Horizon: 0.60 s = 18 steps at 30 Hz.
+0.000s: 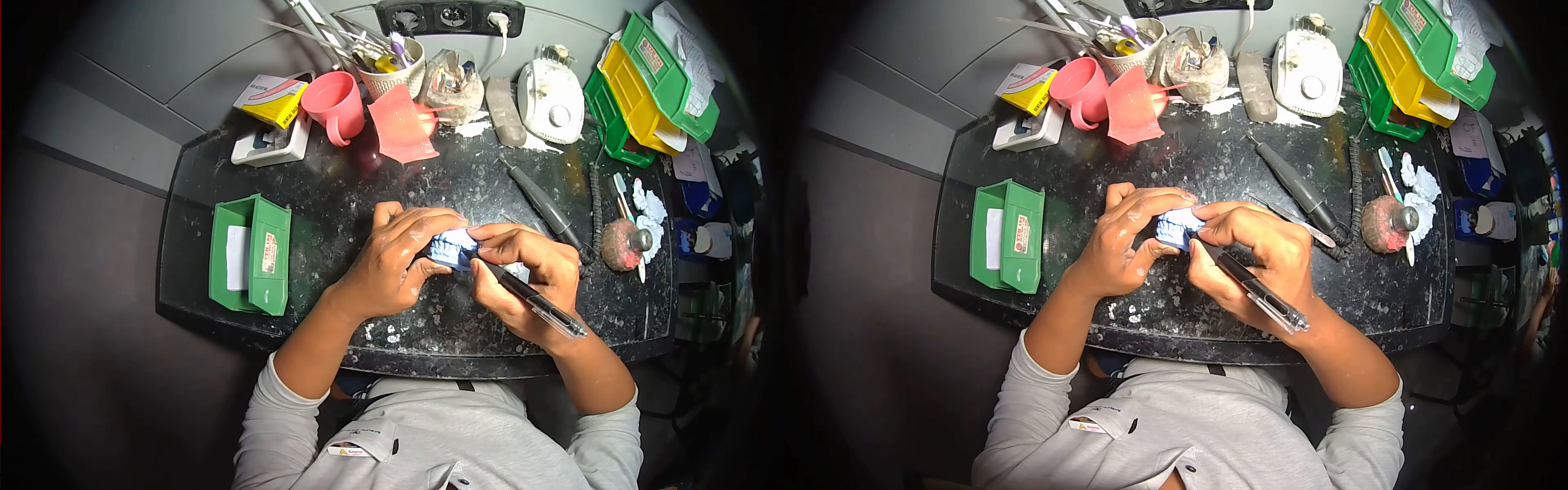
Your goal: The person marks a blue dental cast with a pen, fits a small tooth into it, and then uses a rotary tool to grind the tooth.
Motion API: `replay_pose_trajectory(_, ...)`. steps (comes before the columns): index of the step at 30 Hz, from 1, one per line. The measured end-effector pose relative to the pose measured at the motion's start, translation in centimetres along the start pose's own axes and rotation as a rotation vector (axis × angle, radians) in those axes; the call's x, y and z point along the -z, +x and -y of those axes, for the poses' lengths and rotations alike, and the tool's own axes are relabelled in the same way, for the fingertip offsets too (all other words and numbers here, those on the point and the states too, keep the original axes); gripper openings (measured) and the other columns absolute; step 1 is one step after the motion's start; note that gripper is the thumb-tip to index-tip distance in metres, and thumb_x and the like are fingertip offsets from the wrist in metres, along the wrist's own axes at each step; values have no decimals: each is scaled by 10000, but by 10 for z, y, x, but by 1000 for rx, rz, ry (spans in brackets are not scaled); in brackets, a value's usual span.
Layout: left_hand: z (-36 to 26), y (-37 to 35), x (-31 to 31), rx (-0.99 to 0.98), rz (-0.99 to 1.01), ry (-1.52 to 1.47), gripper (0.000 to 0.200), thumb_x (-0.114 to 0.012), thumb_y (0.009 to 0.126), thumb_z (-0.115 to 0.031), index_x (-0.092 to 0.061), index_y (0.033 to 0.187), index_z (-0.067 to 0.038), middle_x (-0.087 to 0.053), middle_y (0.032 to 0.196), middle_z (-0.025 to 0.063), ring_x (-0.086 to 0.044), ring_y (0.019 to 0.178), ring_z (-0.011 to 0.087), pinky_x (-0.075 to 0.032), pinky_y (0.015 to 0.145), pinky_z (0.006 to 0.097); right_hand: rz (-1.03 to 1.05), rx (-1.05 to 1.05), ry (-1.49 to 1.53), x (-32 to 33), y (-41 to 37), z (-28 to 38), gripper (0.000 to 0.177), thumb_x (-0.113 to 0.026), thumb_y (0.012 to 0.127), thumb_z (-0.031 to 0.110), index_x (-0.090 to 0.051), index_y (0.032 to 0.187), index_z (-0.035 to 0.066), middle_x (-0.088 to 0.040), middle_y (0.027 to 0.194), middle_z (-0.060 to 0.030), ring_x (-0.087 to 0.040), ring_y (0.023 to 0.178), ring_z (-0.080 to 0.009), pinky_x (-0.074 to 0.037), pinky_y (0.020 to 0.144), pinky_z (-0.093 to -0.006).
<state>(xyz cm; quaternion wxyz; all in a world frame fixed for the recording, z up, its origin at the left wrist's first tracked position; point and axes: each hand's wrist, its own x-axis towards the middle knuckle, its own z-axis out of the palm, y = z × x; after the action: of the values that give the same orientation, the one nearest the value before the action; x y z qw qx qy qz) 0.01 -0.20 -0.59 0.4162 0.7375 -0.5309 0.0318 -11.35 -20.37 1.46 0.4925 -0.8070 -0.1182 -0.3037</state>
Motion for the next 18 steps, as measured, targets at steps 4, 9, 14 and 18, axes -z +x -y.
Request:
replay_pose_trajectory(4, -1, 1, 0, -3, -6, 3, 440, -757, 909, -209, -672, 1315, -61, -745, 1281, 132, -700, 1138, 278, -380, 963, 390, -13, -61, 19, -1, -1, 2, 203, -846, 783, 16, -655, 838, -27, -769, 900, -231, -805, 916, -321, -619, 753, -352)
replay_pose_trajectory(9, -1, 0, 1, 5, 6, -6, 444, -761, 909, -216, -674, 1316, -62, -744, 1289, 134, -701, 1150, 275, -379, 968, 388, -9, -60, 31, -1, -1, 1, 201, -844, 785, 15, -653, 834, -24, -767, 903, -231, -803, 916, -319, -617, 752, -353)
replay_pose_trajectory(14, 0, 0, 1, 0, 1, 0, 440, -761, 916, -226, -674, 1313, -58, -745, 1283, 135, -701, 1149, 277, -382, 969, 390, -1, -52, 29, -1, -1, 0, 192, -842, 780, 12, -659, 828, -21, -766, 884, -211, -803, 937, -319, -620, 763, -358)
replay_pose_trajectory(18, -1, 1, 1, -8, -2, -1, 438, -762, 915, -221, -674, 1311, -57, -746, 1281, 137, -702, 1151, 280, -385, 966, 393, 17, -15, 28, 1, 0, 0, 182, -837, 775, 9, -665, 827, -23, -760, 864, -197, -803, 951, -319, -623, 776, -361)
